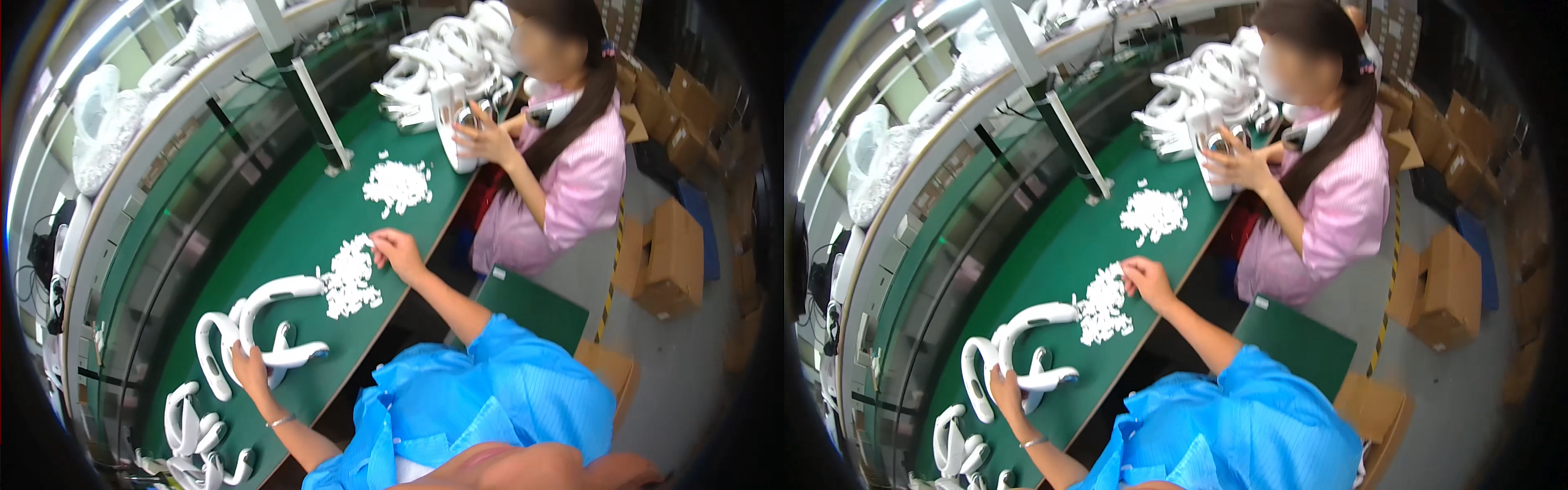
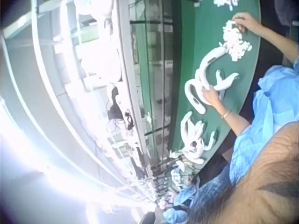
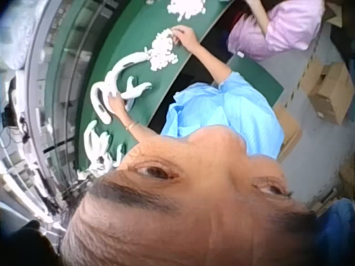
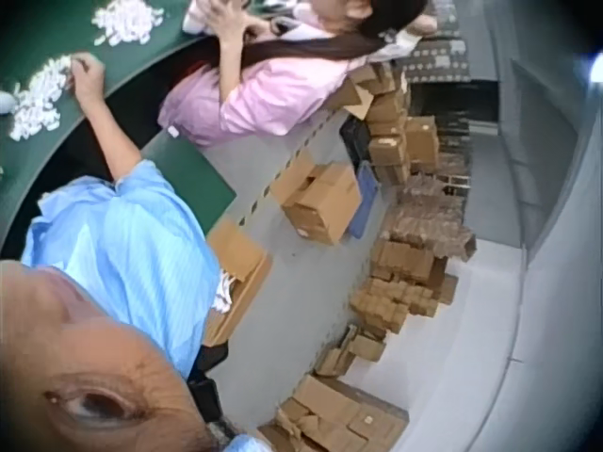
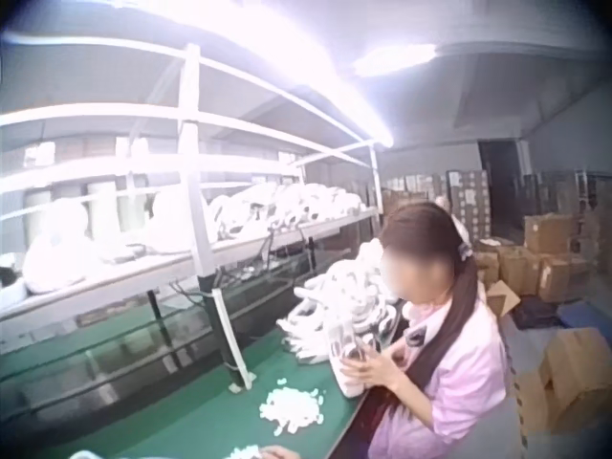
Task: The recorder is assembling white plastic neck massagers at a factory workbench, attaching small white components.
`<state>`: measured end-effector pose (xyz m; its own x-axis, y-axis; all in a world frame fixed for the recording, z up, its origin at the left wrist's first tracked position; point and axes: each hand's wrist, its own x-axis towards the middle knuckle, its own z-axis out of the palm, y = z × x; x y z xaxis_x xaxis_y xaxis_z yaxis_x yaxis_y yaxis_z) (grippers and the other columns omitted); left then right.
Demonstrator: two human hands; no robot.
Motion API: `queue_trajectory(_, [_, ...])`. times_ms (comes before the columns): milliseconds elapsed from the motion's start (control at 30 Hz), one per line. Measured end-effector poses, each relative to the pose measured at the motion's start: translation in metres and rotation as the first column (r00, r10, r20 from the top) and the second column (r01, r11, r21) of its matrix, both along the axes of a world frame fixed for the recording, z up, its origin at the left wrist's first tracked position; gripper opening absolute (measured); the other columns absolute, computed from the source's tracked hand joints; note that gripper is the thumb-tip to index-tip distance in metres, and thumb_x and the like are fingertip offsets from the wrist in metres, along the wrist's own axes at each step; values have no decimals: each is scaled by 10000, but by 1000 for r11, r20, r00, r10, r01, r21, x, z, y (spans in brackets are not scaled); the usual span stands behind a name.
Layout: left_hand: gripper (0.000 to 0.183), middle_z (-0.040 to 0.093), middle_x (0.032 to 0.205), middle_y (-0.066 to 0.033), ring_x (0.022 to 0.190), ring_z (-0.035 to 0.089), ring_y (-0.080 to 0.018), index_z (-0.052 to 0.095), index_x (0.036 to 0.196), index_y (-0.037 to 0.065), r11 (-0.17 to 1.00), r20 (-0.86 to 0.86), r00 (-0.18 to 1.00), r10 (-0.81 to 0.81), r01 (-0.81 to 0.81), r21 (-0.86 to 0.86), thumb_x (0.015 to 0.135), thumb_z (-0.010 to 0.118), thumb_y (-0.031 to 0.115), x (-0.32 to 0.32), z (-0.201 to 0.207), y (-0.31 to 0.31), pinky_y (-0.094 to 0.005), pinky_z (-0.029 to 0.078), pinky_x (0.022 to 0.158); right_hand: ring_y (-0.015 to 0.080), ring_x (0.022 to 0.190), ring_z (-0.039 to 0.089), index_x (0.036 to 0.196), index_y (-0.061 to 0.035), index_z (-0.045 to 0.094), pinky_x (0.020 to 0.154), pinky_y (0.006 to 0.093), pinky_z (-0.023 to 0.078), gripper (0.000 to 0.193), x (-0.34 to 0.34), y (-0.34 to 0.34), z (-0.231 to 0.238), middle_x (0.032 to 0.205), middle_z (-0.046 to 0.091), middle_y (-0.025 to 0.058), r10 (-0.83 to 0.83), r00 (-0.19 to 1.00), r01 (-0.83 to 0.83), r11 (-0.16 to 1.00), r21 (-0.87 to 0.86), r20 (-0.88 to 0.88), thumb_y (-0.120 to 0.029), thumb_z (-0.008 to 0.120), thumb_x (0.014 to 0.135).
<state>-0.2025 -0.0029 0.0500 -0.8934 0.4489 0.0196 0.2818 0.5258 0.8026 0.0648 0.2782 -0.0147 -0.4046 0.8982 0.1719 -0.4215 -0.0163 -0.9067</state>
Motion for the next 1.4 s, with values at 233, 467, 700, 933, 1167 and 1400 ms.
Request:
queue_trajectory(233, [437,586,820,-90,564,571,-147,459,1221,-19,907,207,974,-97,1,420,813,534,122,18,1,-5,-279,444,421,140,584,605,1010,80,583,506,251,522,192,-5,-3,-4,799,632,138,55,995,-65,989,-133,-78,-61,545,885])
queue_trajectory(467, [397,603,896,-121,768,640,-200,412,1160,13,744,556,634,-538,46,667,801,566,85,110,22,51,-317,549,673,137,571,608,995,51,596,505,237,519,163,0,8,0,799,637,131,17,999,-19,995,-98,-27,-67,541,897])
queue_trajectory(700, [553,594,950,-159,847,634,-240,358,1272,14,738,669,370,-644,70,671,767,574,74,142,11,64,-368,538,762,101,534,563,954,32,617,465,211,471,145,-5,6,-2,726,596,68,99,995,-99,994,-54,1,-84,551,897])
queue_trajectory(933, [577,539,1079,-218,919,614,-352,282,1305,38,681,685,173,-708,-89,727,763,477,17,151,-17,81,-503,534,783,118,623,588,964,59,613,546,233,498,134,3,-33,19,797,617,99,199,969,-191,979,-67,147,-3,558,858])
queue_trajectory(1167, [569,551,1076,-175,917,619,-293,324,1276,4,617,620,270,-737,-108,780,732,493,-6,142,-22,81,-407,530,819,118,683,591,906,13,663,592,227,465,141,-14,-71,51,806,627,80,290,891,-434,772,465,350,45,588,791])
queue_trajectory(1400, [596,547,1033,-139,888,610,-226,332,1289,-1,618,589,320,-742,-15,786,716,491,-36,144,-13,76,-364,531,786,140,659,581,836,10,653,592,250,451,77,-20,-79,63,754,613,75,289,821,-492,796,353,493,22,628,765])
